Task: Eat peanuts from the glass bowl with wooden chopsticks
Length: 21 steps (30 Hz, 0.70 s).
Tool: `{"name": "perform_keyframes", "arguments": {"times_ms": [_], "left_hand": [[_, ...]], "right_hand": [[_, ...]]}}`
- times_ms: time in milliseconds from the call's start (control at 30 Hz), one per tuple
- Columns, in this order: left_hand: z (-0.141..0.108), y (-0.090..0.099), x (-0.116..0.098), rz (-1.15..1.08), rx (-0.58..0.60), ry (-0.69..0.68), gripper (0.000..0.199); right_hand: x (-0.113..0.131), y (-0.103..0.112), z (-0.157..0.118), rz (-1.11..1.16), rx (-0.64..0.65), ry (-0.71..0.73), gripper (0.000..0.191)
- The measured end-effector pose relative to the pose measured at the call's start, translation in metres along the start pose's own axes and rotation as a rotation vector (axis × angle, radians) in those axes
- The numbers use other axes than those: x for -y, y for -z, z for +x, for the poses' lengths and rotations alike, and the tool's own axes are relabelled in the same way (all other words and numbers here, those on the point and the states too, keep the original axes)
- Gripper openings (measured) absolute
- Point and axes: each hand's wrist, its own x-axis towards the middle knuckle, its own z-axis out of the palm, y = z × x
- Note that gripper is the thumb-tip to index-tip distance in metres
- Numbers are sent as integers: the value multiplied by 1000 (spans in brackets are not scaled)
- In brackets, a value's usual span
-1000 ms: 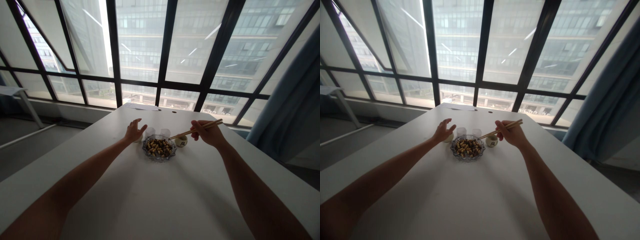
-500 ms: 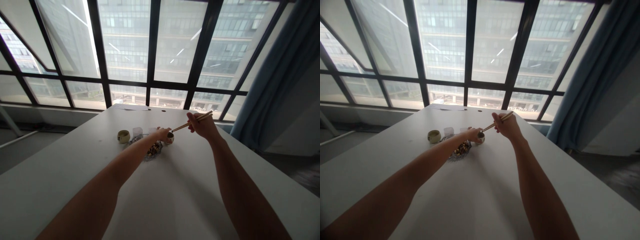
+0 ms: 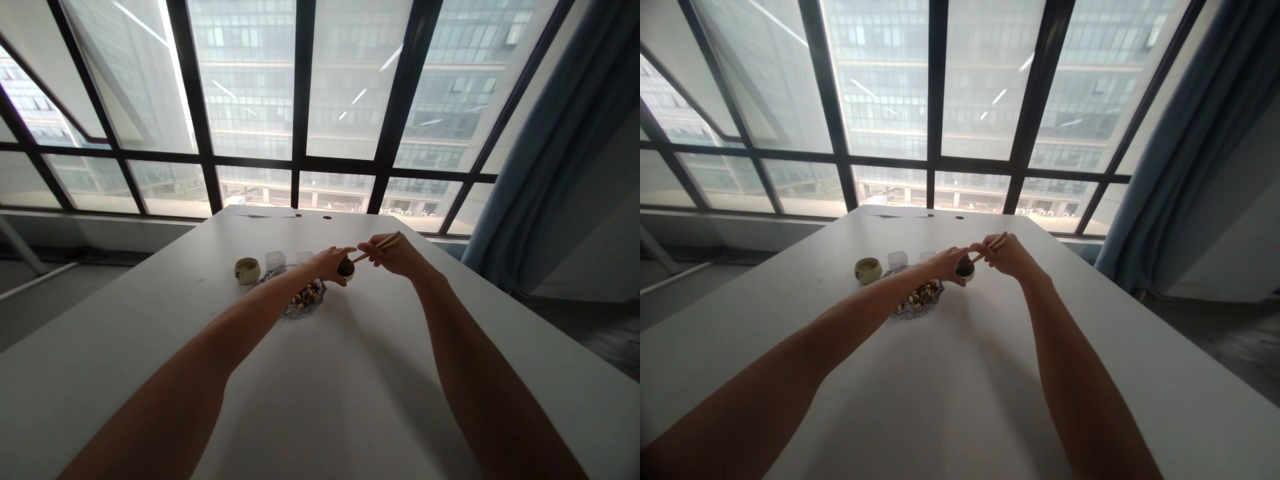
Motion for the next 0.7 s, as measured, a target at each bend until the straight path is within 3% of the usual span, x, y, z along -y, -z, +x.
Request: {"name": "perform_keyframes", "arguments": {"times_ms": [133, 267, 367, 467, 533, 700], "left_hand": [[-1, -6, 3, -23, 51, 63, 113], [-3, -7, 4, -15, 111, 175, 113], [-13, 6, 6, 25, 135, 220, 107], [-40, 28, 19, 102, 63, 184, 80], [-67, 43, 34, 150, -40, 203, 63], [-143, 63, 74, 240, -262, 301, 40]], "right_hand": [[-10, -1, 2, -67, 6, -24, 58], [-4, 1, 1, -61, -118, -48, 63], [9, 2, 0, 95, -232, -49, 68], [26, -1, -1, 258, -241, -30, 71], [36, -8, -2, 316, -147, -32, 72], [45, -46, -3, 309, 277, -88, 69]]}}
